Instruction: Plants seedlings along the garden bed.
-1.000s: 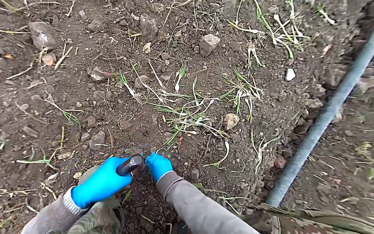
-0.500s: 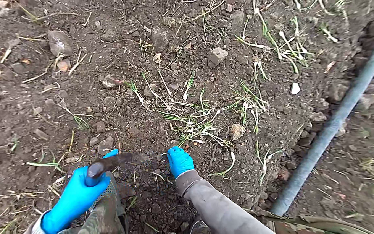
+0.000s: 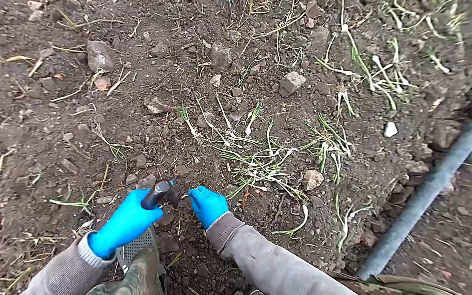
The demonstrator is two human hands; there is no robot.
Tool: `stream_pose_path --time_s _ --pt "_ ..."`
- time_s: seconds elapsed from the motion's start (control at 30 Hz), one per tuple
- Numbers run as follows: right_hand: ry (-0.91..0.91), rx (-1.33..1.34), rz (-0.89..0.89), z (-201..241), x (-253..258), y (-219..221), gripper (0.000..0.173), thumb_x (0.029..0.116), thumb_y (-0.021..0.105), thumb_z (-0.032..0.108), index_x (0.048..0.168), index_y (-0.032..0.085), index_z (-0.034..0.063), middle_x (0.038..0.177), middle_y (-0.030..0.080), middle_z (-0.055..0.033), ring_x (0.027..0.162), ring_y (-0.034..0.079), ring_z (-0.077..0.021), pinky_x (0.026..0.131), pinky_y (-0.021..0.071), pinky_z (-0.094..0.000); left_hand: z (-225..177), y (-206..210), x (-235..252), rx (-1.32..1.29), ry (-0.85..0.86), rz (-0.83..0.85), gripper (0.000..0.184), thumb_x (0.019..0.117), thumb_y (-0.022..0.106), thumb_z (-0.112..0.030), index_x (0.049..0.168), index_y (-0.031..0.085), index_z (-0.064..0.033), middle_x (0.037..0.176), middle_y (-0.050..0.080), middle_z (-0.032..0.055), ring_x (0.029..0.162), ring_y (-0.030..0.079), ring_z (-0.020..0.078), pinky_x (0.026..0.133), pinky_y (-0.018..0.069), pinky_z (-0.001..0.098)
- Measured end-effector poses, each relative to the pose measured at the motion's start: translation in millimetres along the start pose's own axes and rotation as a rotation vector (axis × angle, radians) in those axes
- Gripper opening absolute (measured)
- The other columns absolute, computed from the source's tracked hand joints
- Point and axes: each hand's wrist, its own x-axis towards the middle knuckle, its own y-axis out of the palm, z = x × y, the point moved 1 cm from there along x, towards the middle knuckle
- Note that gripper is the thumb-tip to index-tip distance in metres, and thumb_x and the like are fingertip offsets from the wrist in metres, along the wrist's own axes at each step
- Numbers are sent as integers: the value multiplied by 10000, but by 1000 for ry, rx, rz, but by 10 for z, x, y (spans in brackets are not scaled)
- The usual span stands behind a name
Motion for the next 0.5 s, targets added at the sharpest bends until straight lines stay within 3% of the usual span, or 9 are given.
stream_pose_path --time_s 0.17,0.2,0.27,0.33,0.37,0.4,0.43,0.47,0.5 --pt "-42 -167 241 419 404 286 290 1040 508 95 1282 669 82 1344 622 -186 1142 670 -390 876 569 -595 51 -324 -380 -125 115 -146 120 741 700 -180 697 590 -192 511 493 -36 392 421 81 381 345 257" --pt "-56 -172 266 443 425 301 288 1064 493 152 1279 664 65 1357 609 -190 1151 664 -390 885 566 -593 52 -372 -458 -126 194 -203 85 723 712 -194 759 639 -220 541 534 -69 410 452 50 391 375 229" --pt "-149 -164 270 357 368 293 426 1115 414 358 1289 666 62 1375 602 -176 1175 656 -370 922 550 -574 101 -412 -520 -66 331 -270 252 733 708 -194 982 743 -218 700 662 -119 534 560 -19 499 483 176" --pt "-244 -164 121 186 351 149 432 1112 407 372 1246 687 71 1308 646 -160 1143 670 -348 903 560 -545 151 -471 -415 63 322 -248 367 757 679 -188 1114 765 -213 876 734 -136 675 622 -59 628 537 165" --pt "-249 -152 -21 97 383 34 372 1093 456 334 1202 713 88 1238 678 -145 1078 696 -332 854 582 -530 167 -502 -359 69 264 -232 333 758 685 -179 1077 771 -217 823 716 -128 630 602 -36 592 519 187" --pt "-224 -134 -175 32 457 -122 308 1065 515 280 1186 735 103 1196 698 -138 1023 716 -324 811 600 -523 150 -518 -321 54 208 -245 175 732 691 -178 897 739 -213 667 639 -105 520 542 4 489 456 218" --pt "-158 -117 -265 6 565 -333 291 1049 540 225 1250 727 127 1248 689 -141 1039 717 -333 818 600 -534 101 -541 -319 36 182 -246 70 718 694 -178 782 691 -208 582 577 -83 461 497 34 437 409 240" --pt "-98 -118 -313 -9 711 -545 338 1023 556 147 1329 697 164 1323 658 -153 1070 706 -359 825 596 -558 47 -555 -349 16 200 -249 72 713 699 -175 773 696 -215 571 569 -88 453 489 28 428 404 230" --pt "-52 -156 -304 -13 878 -741 459 980 574 60 1411 644 202 1407 604 -168 1140 672 -393 858 579 -588 6 -554 -386 10 249 -250 176 715 699 -168 874 743 -230 638 619 -116 499 525 -2 464 447 199"
